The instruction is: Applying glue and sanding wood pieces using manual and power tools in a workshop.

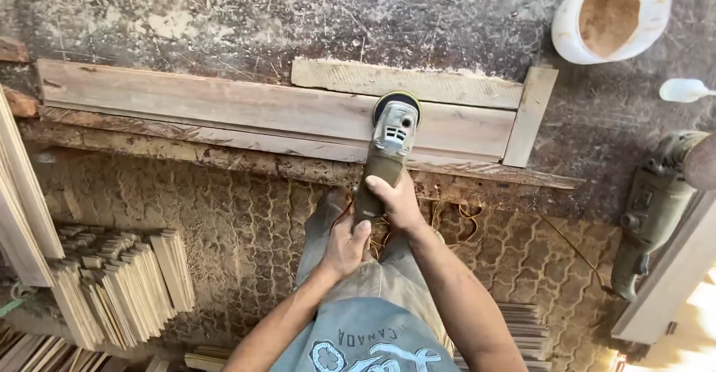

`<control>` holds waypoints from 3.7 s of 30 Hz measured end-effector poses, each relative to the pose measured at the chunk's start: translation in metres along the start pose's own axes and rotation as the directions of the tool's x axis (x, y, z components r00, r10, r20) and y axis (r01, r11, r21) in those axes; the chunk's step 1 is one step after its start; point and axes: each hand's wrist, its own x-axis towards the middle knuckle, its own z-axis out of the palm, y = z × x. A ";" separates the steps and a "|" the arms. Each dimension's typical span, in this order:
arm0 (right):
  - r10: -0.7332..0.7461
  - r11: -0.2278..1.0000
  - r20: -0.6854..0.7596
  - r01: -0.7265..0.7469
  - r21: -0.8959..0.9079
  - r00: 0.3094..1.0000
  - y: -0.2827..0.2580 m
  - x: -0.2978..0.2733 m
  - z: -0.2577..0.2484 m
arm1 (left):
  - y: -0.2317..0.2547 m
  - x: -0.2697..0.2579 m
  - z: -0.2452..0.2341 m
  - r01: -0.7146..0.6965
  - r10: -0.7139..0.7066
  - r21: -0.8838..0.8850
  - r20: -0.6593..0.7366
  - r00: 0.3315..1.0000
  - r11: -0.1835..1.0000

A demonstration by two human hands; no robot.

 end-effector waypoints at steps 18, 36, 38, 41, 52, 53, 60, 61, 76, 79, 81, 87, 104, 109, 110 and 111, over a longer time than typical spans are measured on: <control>-0.030 0.999 -0.158 0.032 0.015 0.987 0.075 0.027 0.094 | 0.065 -0.011 -0.173 -0.077 0.079 0.183 -0.002 0.997 0.980; 0.114 0.988 0.395 -0.061 -0.144 0.912 0.138 0.111 0.606 | -0.057 -0.023 -0.552 0.003 -0.173 -0.420 -0.367 0.914 0.908; 0.105 0.983 0.359 -0.044 -0.176 0.928 0.141 0.109 0.614 | -0.048 -0.026 -0.560 0.011 -0.155 -0.394 -0.335 0.929 0.919; 0.130 0.967 0.225 -0.074 -0.245 0.966 0.114 0.086 0.581 | -0.079 -0.015 -0.537 0.017 -0.095 -0.333 -0.220 0.971 0.943; 0.151 0.964 0.406 -0.043 -0.263 0.901 0.175 0.096 0.634 | -0.086 -0.042 -0.586 0.066 -0.211 -0.420 -0.309 0.927 0.905; 0.177 0.954 0.419 -0.050 -0.297 0.891 0.175 0.093 0.631 | -0.086 -0.044 -0.584 0.080 -0.214 -0.404 -0.298 0.930 0.911; 0.167 0.950 0.365 -0.051 -0.307 0.916 0.177 0.086 0.596 | -0.049 -0.052 -0.595 0.009 -0.096 -0.379 -0.212 0.973 0.926; 0.163 0.954 0.420 -0.034 -0.298 0.892 0.167 0.087 0.617 | -0.078 -0.048 -0.585 0.047 -0.148 -0.376 -0.245 0.958 0.926; 0.247 0.939 0.287 -0.156 -0.307 0.926 0.155 0.075 0.592 | -0.047 -0.043 -0.585 -0.346 0.249 -0.169 -0.425 0.870 0.923; 0.154 0.956 0.384 -0.039 -0.291 0.910 0.158 0.100 0.642 | -0.076 -0.035 -0.593 -0.045 -0.084 -0.376 -0.319 0.944 0.925; 0.105 0.969 0.423 0.004 -0.248 0.900 0.161 0.112 0.651 | -0.084 -0.029 -0.599 0.010 -0.159 -0.412 -0.330 0.930 0.911; 0.065 0.984 0.288 -0.014 -0.175 0.955 0.160 0.102 0.551 | -0.058 -0.031 -0.536 0.028 -0.086 -0.242 -0.230 0.970 0.970; -0.021 0.992 -0.549 0.084 0.090 0.836 0.008 -0.009 -0.022 | 0.122 0.013 -0.053 -0.197 0.057 0.320 0.397 0.916 0.927; 0.012 0.888 -0.552 0.244 0.389 0.834 0.046 -0.003 -0.104 | 0.133 0.032 -0.021 -0.193 -0.052 0.384 0.543 0.838 0.903; -0.006 0.860 -0.522 0.271 0.433 0.853 0.055 -0.002 -0.106 | 0.134 0.031 -0.029 -0.191 -0.060 0.395 0.541 0.839 0.898; -0.011 0.860 -0.518 0.273 0.432 0.855 0.052 -0.005 -0.078 | 0.124 0.028 -0.043 -0.194 -0.054 0.393 0.538 0.842 0.899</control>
